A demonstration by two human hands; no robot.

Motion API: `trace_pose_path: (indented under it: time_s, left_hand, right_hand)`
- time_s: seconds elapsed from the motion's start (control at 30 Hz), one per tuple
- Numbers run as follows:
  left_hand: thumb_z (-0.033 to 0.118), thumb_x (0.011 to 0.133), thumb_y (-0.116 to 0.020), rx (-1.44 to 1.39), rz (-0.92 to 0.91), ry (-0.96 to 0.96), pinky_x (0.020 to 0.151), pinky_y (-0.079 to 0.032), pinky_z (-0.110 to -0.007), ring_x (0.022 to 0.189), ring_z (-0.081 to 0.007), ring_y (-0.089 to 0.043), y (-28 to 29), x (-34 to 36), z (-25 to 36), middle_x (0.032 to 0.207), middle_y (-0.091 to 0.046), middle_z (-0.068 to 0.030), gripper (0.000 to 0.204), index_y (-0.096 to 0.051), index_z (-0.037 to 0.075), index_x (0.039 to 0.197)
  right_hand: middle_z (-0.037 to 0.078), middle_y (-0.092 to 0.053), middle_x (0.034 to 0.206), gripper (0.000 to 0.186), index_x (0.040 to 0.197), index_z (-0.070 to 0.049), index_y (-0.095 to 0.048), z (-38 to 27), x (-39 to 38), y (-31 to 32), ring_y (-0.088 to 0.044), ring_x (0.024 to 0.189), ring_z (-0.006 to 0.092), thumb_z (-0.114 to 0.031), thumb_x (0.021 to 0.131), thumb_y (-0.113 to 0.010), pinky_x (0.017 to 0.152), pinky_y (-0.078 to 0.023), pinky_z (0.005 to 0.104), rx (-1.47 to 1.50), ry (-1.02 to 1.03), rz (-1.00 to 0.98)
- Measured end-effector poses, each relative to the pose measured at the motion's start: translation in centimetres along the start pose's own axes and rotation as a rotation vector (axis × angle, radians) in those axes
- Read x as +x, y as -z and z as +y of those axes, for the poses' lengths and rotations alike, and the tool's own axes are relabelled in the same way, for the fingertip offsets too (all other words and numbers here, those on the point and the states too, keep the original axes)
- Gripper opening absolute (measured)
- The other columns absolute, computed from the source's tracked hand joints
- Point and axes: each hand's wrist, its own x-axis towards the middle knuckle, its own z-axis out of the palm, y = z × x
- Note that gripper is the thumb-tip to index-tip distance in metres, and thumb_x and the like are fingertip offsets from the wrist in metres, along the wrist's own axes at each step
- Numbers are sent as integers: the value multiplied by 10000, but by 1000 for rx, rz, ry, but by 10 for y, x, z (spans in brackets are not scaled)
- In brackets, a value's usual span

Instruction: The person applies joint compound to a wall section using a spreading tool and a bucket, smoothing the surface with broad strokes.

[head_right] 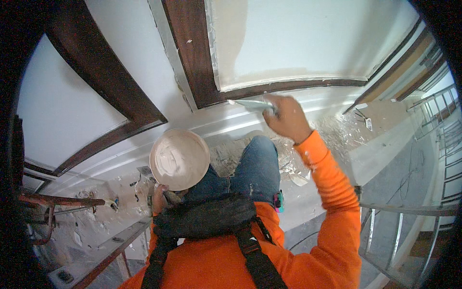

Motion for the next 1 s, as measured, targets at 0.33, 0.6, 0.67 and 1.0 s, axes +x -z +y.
trace_pose_path:
  time_s: [0.33, 0.6, 0.67, 1.0]
  left_hand:
    - [219, 837, -620, -678, 50, 411, 997, -518, -544, 1174, -355, -571, -29, -7, 38, 1315, -539, -159, 591, -470, 7, 1367]
    - [212, 816, -601, -657, 61, 347, 994, -524, -566, 1192, -388, -566, -33, -13, 56, 1362, -510, -210, 655, -420, -12, 1404]
    - [203, 817, -585, -699, 53, 388, 992, -526, -564, 1194, -397, -564, -26, -12, 52, 1368, -509, -211, 659, -411, -11, 1415]
    - [238, 889, -562, -590, 122, 262, 969, -531, -598, 1152, -387, -588, 11, -4, -14, 1293, -556, -183, 404, -546, -4, 1213]
  right_hand:
    - [245, -690, 843, 364, 1107, -18, -706, -15, 109, 40, -678, 806, 401, -165, 783, -629, 824, -532, 467, -421, 315, -130]
    - [226, -718, 972, 405, 1121, -66, -729, -29, 129, 24, -685, 944, 384, -145, 752, -582, 916, -532, 470, -470, 240, -273]
    - [225, -718, 974, 405, 1120, -74, -730, -30, 131, 23, -685, 946, 386, -146, 749, -584, 913, -532, 470, -473, 237, -281]
    - [223, -716, 993, 394, 1119, -84, -731, -21, 137, 14, -680, 972, 385, -160, 757, -596, 931, -525, 470, -454, 253, -270]
